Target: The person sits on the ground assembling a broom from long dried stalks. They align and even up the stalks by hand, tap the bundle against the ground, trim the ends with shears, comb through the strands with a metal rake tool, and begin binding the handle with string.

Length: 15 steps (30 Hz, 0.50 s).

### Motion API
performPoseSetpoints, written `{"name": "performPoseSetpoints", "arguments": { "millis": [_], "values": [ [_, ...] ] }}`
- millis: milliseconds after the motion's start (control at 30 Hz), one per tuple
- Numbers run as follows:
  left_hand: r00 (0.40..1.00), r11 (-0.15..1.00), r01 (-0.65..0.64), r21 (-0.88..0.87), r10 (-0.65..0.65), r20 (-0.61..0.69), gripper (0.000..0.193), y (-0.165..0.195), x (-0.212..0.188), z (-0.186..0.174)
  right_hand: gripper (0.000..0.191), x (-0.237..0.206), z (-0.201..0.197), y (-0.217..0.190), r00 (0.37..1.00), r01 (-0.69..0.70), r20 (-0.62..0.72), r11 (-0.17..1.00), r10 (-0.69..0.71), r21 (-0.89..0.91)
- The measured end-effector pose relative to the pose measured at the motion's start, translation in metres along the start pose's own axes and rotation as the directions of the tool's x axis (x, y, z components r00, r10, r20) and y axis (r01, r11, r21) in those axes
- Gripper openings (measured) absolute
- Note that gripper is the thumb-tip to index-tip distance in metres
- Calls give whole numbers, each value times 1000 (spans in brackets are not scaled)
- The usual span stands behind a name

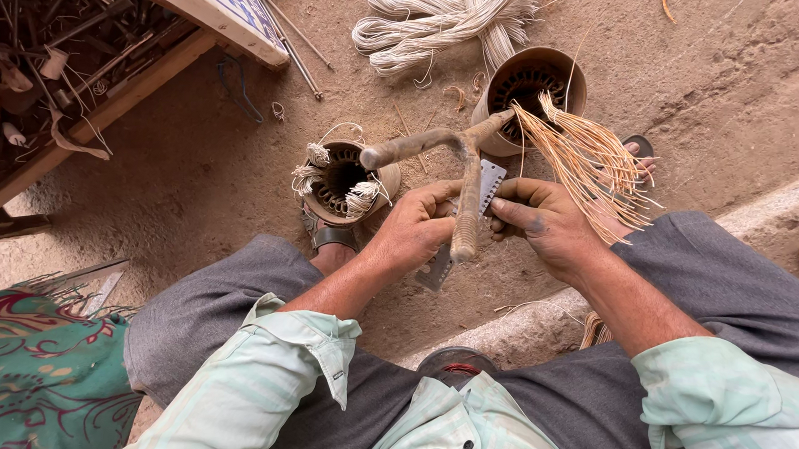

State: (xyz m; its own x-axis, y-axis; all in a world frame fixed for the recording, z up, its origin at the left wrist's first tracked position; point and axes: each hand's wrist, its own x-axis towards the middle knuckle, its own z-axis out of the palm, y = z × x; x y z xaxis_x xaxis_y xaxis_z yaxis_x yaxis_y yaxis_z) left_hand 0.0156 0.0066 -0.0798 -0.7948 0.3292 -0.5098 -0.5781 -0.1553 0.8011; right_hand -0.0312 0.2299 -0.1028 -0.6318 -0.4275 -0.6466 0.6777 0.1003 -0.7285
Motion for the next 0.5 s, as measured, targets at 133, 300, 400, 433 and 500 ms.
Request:
{"name": "performPoseSetpoints", "arguments": {
  "millis": [133,300,400,433,500],
  "values": [
    [999,1000,-23,8,23,-31,53,1,2,-2,21,1,-4,2,1000,23,-2,999,-23,40],
    [1000,997,5,-81,-7,-24,49,-5,4,-4,23,0,-5,4,1000,10,-2,998,-10,58],
    [1000,999,2,-32,-2,-30,44,-12,5,-5,22,-1,-2,4,1000,6,-4,999,-6,40],
    [1000,1000,-6,-15,6,-22,42,-15,5,-5,22,-1,-1,4,1000,8,3,1000,-8,29],
    [1000,1000,-24,20,25,-7,37,-19,7,-7,23,-1,0,3,1000,15,17,1000,-15,6]
  ]
}}
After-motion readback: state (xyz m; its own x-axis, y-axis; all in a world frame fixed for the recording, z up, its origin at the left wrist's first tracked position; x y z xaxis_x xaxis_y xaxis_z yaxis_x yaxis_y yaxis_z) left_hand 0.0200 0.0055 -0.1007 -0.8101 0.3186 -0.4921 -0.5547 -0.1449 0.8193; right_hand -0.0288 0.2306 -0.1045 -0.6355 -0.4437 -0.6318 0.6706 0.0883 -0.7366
